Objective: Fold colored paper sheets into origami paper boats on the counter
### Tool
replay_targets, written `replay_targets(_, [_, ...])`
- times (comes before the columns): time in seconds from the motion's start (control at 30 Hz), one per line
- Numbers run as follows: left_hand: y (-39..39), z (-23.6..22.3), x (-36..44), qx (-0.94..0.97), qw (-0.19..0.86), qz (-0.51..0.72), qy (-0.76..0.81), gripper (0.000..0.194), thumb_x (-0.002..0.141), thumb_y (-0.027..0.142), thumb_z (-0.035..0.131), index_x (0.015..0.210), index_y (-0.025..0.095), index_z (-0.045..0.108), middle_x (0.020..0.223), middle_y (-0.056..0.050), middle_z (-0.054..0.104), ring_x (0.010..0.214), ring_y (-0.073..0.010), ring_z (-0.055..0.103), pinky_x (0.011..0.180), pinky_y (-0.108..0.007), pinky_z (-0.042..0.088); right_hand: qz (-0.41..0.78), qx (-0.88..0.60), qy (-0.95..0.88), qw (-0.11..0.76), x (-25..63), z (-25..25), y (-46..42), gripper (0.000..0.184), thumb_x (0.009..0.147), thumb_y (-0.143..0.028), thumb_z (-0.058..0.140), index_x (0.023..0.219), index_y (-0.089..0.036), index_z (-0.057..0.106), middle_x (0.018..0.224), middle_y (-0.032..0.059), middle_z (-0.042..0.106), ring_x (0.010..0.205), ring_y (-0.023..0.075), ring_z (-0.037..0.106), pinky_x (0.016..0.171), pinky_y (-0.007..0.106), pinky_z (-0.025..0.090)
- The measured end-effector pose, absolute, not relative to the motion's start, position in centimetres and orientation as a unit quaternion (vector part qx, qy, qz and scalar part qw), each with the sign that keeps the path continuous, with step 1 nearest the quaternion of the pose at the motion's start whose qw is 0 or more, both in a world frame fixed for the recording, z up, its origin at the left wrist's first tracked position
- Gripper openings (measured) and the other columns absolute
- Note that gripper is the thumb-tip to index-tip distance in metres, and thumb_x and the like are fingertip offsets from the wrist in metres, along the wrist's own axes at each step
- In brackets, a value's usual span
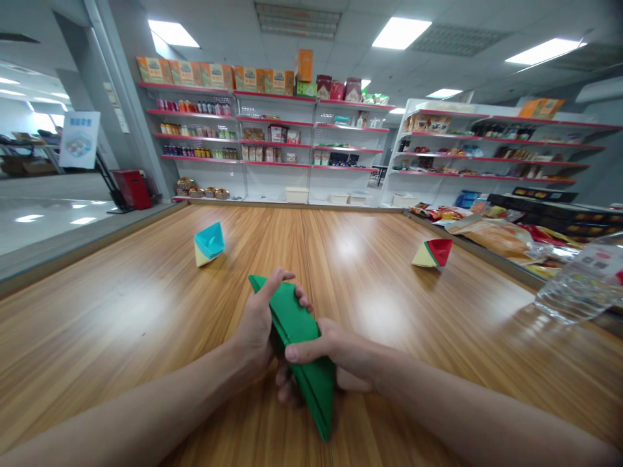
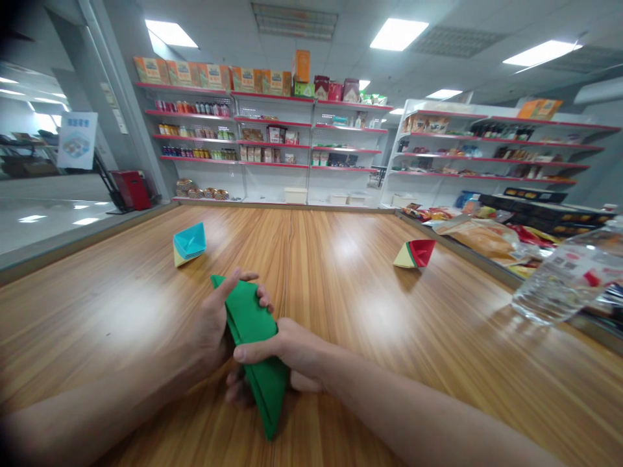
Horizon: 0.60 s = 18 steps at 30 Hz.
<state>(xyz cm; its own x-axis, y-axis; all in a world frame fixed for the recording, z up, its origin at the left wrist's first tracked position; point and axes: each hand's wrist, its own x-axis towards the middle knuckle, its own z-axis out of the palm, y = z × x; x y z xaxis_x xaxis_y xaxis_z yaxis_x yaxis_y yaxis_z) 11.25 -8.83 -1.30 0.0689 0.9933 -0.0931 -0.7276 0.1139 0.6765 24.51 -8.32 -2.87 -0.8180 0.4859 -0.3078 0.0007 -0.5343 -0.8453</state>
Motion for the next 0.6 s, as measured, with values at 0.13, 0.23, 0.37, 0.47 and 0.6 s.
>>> replay_targets(0.13, [-7.5, -2.3, 10.0, 0.252, 0.643, 0.659, 0.297, 0.04, 0.076, 0.045, 0.064, 0.105, 0.019, 0.052, 0.076, -0.003, 0.061, 0.066, -0.0182, 0.062, 0.059, -0.03, 0.051, 0.643, -0.339, -0.605, 0.326, 25.3, -3.2, -6.8, 0.044, 0.066, -0.039, 0.073, 0.099, -0.012, 0.061, 0.094, 0.0082, 0.064, 0.086, 0.0199, 0.06, 0.078, 0.033, 0.045])
replay_targets(0.23, [-6.3, -3.1, 9.4, 0.285, 0.62, 0.657, 0.322, 0.039, 0.075, 0.034, 0.068, 0.107, 0.018, 0.051, 0.083, -0.004, 0.063, 0.073, -0.0184, 0.063, 0.065, -0.03, 0.051, 0.505, -0.398, -0.672, 0.367, 26.1, -3.4, -5.6, 0.037, 0.079, -0.047, 0.058, 0.091, -0.013, 0.066, 0.088, 0.0065, 0.064, 0.083, 0.0195, 0.058, 0.072, 0.03, 0.043])
replay_targets(0.37, [-5.6, -3.9, 9.4, 0.325, 0.595, 0.641, 0.36, 0.039, 0.073, 0.032, 0.071, 0.105, 0.017, 0.055, 0.078, -0.002, 0.063, 0.069, -0.015, 0.062, 0.062, -0.025, 0.049, 0.505, -0.403, -0.672, 0.361, 26.9, -3.6, -4.3, 0.039, 0.081, -0.048, 0.054, 0.078, -0.012, 0.066, 0.075, 0.0042, 0.062, 0.073, 0.0174, 0.056, 0.067, 0.029, 0.042])
replay_targets(0.47, [-5.5, -4.1, 9.5, 0.313, 0.575, 0.659, 0.37, 0.041, 0.072, 0.041, 0.072, 0.101, 0.016, 0.058, 0.071, 0.0, 0.061, 0.062, -0.0124, 0.059, 0.057, -0.022, 0.047, 0.553, -0.368, -0.654, 0.362, 27.4, -3.6, -3.7, 0.04, 0.084, -0.047, 0.05, 0.089, -0.011, 0.067, 0.078, 0.0051, 0.062, 0.073, 0.0177, 0.057, 0.069, 0.031, 0.044])
replay_targets(0.6, [-5.0, -4.2, 9.0, 0.275, 0.513, 0.707, 0.402, 0.033, 0.071, 0.043, 0.072, 0.082, 0.016, 0.056, 0.068, 0.001, 0.06, 0.06, -0.0122, 0.059, 0.056, -0.022, 0.047, 0.335, -0.418, -0.688, 0.491, 28.0, -3.1, -3.6, 0.034, 0.086, -0.041, 0.048, 0.098, -0.014, 0.065, 0.093, 0.0095, 0.062, 0.089, 0.0228, 0.057, 0.079, 0.037, 0.044])
